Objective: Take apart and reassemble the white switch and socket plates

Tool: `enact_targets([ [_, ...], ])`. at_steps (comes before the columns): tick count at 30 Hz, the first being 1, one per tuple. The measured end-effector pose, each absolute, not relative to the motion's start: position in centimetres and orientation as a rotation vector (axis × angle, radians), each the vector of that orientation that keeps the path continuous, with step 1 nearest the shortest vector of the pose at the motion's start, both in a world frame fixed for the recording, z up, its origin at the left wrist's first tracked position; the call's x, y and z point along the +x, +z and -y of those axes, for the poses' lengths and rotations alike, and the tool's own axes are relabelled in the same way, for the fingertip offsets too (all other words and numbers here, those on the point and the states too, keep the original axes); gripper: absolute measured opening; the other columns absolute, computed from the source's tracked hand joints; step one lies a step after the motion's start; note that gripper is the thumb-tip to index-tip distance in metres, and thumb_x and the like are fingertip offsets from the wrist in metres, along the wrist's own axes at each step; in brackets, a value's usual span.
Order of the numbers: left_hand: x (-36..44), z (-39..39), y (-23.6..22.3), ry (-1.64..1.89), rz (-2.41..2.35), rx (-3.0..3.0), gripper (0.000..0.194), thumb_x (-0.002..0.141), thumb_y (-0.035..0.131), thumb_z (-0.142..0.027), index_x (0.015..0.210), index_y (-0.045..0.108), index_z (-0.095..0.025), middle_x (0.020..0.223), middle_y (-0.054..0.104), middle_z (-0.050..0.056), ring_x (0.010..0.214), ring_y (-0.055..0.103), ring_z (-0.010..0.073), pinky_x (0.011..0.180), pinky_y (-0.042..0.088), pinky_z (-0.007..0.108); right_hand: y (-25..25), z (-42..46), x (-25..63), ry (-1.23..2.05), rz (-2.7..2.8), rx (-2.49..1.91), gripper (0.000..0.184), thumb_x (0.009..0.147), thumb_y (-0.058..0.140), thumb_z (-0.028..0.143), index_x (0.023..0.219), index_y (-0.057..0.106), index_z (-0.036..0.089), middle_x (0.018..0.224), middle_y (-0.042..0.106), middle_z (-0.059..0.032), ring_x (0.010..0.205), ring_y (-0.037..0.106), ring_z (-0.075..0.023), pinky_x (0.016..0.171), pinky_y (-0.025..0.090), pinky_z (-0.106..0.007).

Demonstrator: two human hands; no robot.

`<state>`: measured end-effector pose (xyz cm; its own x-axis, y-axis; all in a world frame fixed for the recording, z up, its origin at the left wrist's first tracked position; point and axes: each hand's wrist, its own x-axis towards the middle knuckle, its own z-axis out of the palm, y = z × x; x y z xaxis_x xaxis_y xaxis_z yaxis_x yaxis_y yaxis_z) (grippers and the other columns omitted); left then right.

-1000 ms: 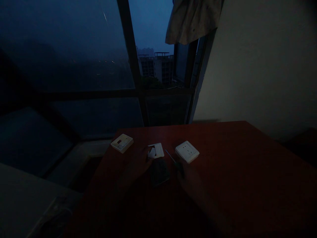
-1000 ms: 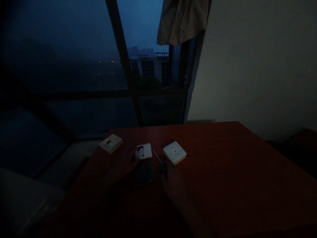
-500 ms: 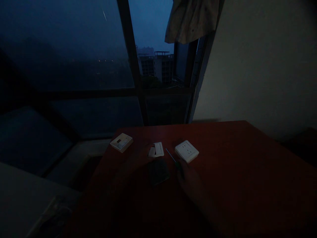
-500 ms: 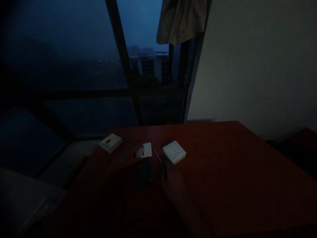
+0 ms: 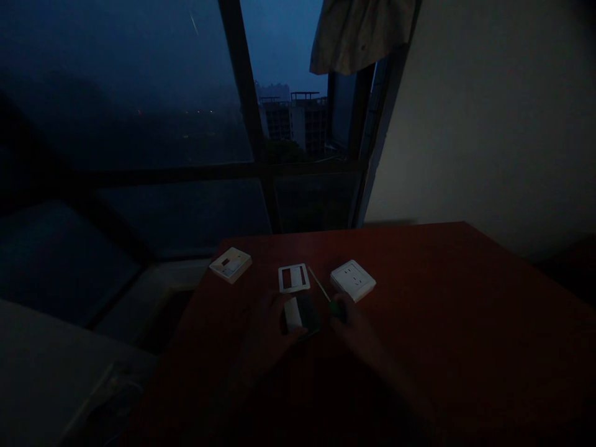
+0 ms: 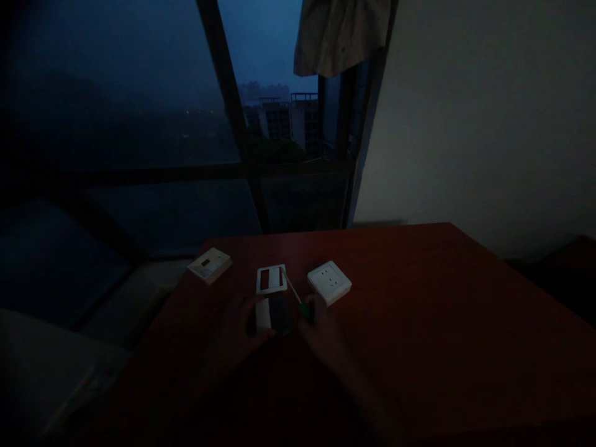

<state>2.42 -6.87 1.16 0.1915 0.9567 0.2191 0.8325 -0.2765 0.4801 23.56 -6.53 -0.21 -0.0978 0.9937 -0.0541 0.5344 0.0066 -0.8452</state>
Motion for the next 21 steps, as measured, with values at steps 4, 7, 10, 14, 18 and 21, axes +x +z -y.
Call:
enact_targets([
  [4, 3.9, 6.8, 0.9, 0.715, -1.624, 2.228, 0.062, 0.063, 0.079, -0.030, 0.119, 0.052, -0.026, 0.126, 0.050, 0.006, 0.113, 0.051, 0.0295, 0.094, 0.044, 0.044, -0.8, 5.2, 22.4, 1.117, 1.683, -1.518, 0.024, 0.083, 0.049, 0.039, 0.091, 0.056, 0.017, 0.078, 0.064, -0.0028, 0.065, 0.061, -0.0152, 0.056, 0.047, -0.025],
  [7, 4.7, 6.5, 0.8, 0.705, -1.623, 2.208, 0.060, 0.065, 0.078, -0.031, 0.119, 0.052, -0.025, 0.126, 0.051, 0.007, 0.113, 0.051, 0.0295, 0.094, 0.043, 0.044, -1.5, 4.7, 21.8, 1.264, 1.670, -1.465, 0.030, 0.085, 0.045, 0.044, 0.088, 0.057, 0.016, 0.066, 0.061, 0.0010, 0.047, 0.056, -0.0113, 0.043, 0.042, -0.021],
  [10, 5.3, 6.3, 0.6, 0.714, -1.609, 2.174, 0.057, 0.066, 0.077, -0.030, 0.117, 0.052, -0.023, 0.122, 0.053, 0.008, 0.112, 0.051, 0.0288, 0.093, 0.043, 0.043, -2.1, 4.5, 21.7, 1.336, 1.640, -1.443, 0.031, 0.084, 0.048, 0.046, 0.086, 0.057, 0.016, 0.062, 0.059, 0.0024, 0.044, 0.054, -0.0101, 0.040, 0.041, -0.020],
  [14, 5.5, 6.5, 0.3, 0.739, -1.567, 2.135, 0.053, 0.066, 0.078, -0.029, 0.113, 0.055, -0.023, 0.117, 0.055, 0.007, 0.109, 0.052, 0.0283, 0.092, 0.043, 0.043, -2.6, 4.3, 21.6, 1.354, 1.596, -1.446, 0.025, 0.081, 0.055, 0.042, 0.084, 0.057, 0.017, 0.065, 0.060, 0.0019, 0.045, 0.053, -0.0092, 0.040, 0.040, -0.019],
  [18, 4.8, 6.7, -0.2, 0.845, -1.496, 2.045, 0.054, 0.071, 0.074, -0.032, 0.120, 0.052, -0.025, 0.123, 0.052, 0.008, 0.114, 0.050, 0.0281, 0.096, 0.042, 0.043, -2.7, 4.6, 21.8, 1.369, 1.564, -1.428, 0.020, 0.079, 0.058, 0.038, 0.082, 0.059, 0.018, 0.065, 0.061, 0.0014, 0.049, 0.055, -0.0109, 0.042, 0.041, -0.020],
  [21, 4.3, 6.7, -0.7, 0.933, -1.608, 1.926, 0.044, 0.080, 0.065, -0.036, 0.120, 0.051, -0.023, 0.122, 0.053, 0.008, 0.114, 0.051, 0.0267, 0.096, 0.042, 0.043, -2.6, 5.2, 22.2, 1.373, 1.528, -1.423, 0.025, 0.080, 0.056, 0.042, 0.088, 0.059, 0.018, 0.070, 0.064, 0.0002, 0.054, 0.058, -0.0126, 0.045, 0.043, -0.021],
])
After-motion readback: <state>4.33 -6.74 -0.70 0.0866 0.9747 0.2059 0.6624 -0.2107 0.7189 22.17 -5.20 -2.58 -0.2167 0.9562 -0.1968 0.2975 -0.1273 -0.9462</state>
